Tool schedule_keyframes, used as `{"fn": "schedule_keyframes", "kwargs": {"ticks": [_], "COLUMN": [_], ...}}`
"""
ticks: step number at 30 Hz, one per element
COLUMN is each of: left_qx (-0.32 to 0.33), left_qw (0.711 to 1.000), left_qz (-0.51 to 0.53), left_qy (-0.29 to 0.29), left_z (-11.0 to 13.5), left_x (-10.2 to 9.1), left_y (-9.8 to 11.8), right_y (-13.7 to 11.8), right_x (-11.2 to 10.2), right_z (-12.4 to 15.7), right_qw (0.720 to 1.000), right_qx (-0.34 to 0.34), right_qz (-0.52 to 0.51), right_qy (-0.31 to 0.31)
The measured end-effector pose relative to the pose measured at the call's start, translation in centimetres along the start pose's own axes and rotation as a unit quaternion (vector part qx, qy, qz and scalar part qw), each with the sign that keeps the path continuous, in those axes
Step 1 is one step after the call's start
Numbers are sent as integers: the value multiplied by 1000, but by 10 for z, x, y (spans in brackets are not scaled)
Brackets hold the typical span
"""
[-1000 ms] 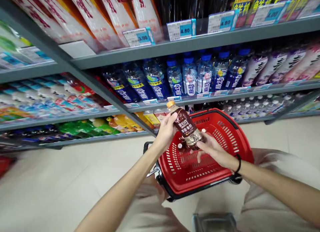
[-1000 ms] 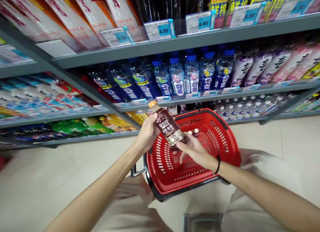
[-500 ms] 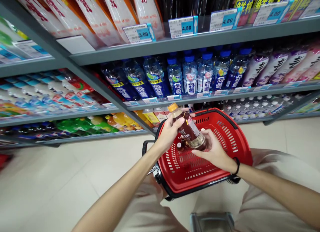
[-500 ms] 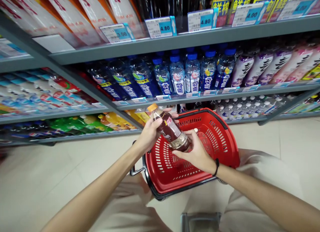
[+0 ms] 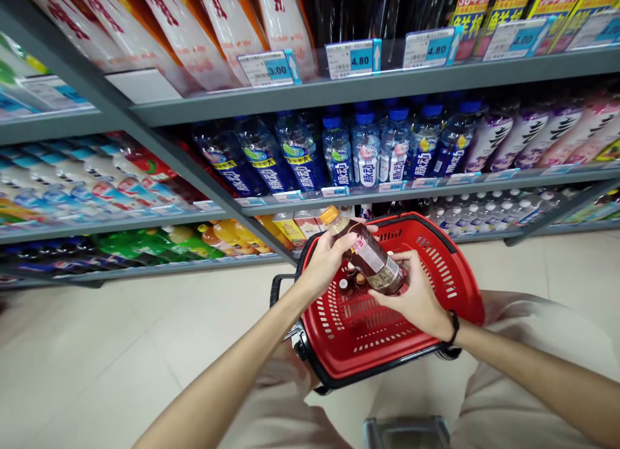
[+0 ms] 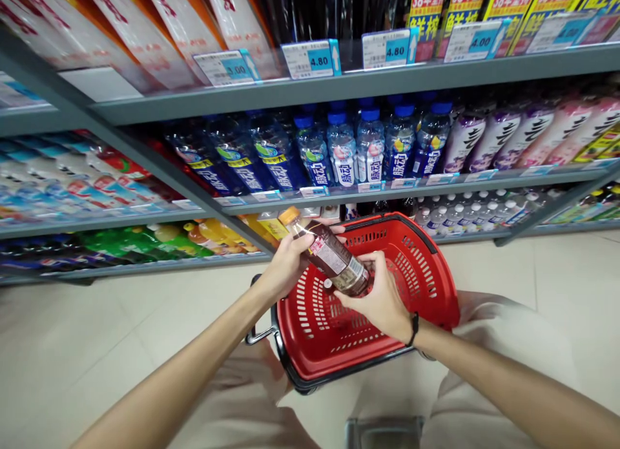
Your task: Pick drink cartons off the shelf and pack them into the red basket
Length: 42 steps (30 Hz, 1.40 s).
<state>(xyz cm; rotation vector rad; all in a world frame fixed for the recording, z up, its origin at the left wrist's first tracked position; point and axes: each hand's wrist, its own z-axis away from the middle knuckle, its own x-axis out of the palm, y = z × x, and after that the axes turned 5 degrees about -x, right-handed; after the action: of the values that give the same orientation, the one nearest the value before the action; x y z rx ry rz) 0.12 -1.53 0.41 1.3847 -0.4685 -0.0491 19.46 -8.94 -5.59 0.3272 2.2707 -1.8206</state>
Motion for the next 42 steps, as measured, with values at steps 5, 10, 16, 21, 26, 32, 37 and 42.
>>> {"fn": "schedule_keyframes", "kwargs": {"ticks": [5, 10, 16, 21, 26, 32, 37, 42], "left_qx": [-17, -20, -23, -27, -10, 30, 26, 29], "left_qw": [1000, 999, 996, 993, 994, 994, 997, 998], "left_qz": [12, 47, 81, 111, 95, 33, 25, 39], "left_qy": [5, 8, 13, -1, 50, 104, 70, 32], "left_z": [3, 5, 5, 6, 4, 2, 4, 8], "left_x": [3, 6, 9, 9, 5, 4, 5, 8], "left_y": [5, 9, 13, 19, 17, 6, 6, 13], "right_y": [3, 4, -10, -18, -19, -17, -15, -16], "right_x": [1, 6, 1, -10, -10, -2, -5, -13], "right_z": [0, -2, -9, -10, -14, -18, -13, -12], "right_qw": [998, 973, 895, 834, 818, 876, 839, 797], "right_qx": [2, 23, 142, 194, 194, 209, 227, 239], "right_qz": [-56, -215, -391, -470, -489, -419, -472, -515], "right_qy": [-29, -81, -163, -214, -232, -113, -148, -204]}}
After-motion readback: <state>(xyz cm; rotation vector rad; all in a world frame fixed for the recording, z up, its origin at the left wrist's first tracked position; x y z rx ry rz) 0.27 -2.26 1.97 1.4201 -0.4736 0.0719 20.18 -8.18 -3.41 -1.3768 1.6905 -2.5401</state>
